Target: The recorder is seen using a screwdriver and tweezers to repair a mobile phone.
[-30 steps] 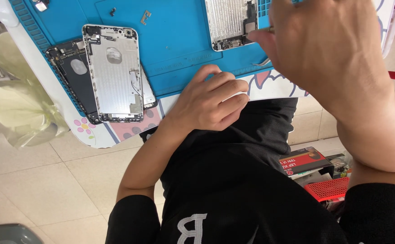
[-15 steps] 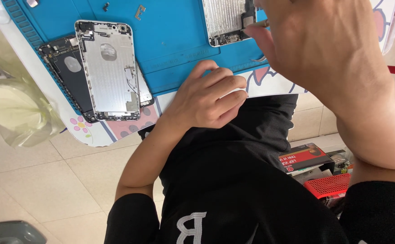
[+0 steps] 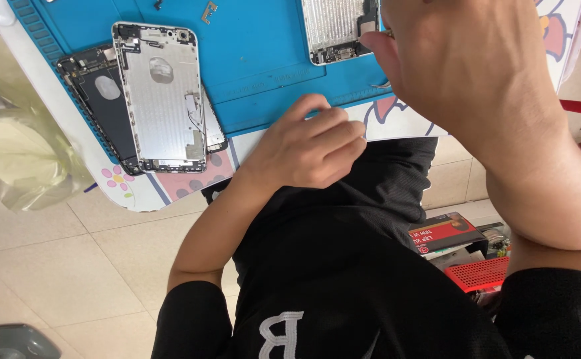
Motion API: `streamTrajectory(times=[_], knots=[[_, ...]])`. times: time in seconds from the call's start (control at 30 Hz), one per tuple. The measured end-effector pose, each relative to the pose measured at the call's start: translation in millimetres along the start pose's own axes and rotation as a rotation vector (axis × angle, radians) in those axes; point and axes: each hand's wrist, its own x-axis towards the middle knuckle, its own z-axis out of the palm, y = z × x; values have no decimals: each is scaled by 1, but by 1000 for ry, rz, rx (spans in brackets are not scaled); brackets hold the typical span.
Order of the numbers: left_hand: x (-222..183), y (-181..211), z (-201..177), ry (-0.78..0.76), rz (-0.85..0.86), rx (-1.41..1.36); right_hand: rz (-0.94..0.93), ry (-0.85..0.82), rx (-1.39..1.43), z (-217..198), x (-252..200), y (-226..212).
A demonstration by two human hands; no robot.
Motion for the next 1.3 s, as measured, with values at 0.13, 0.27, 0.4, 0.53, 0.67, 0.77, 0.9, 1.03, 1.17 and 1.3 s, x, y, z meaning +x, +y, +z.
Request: streamTrajectory(times=[0.13, 0.27, 0.4, 0.53, 0.67, 0.77, 0.9, 1.03, 1.17, 1.3], knots=[[-10, 12, -3, -64, 136, 115, 25, 28, 226, 1, -7, 0], [-30, 23, -7, -42, 111, -10, 182, 72, 764, 18, -38, 4], [-49, 25, -23, -7, -8, 8, 391, 224, 1450, 43, -49, -22], [-61, 21, -25, 40, -40, 37, 409, 189, 1415, 77, -40, -64], [-58, 18, -25, 32, -73, 54, 355, 264, 1423, 110, -43, -88], [-61, 14, -22, 41, -65, 41, 323, 387, 1418, 121, -40, -92], [-62, 10, -21, 41, -36, 14, 391, 538, 1482, 121, -35, -93], [-61, 9, -16, 64, -16, 14, 451, 555, 1502, 120, -34, -93], [-59, 8, -18, 56, -40, 24, 426, 540, 1454, 120, -31, -90], [-60, 7, -17, 46, -38, 27, 384, 514, 1374, 118, -27, -89]])
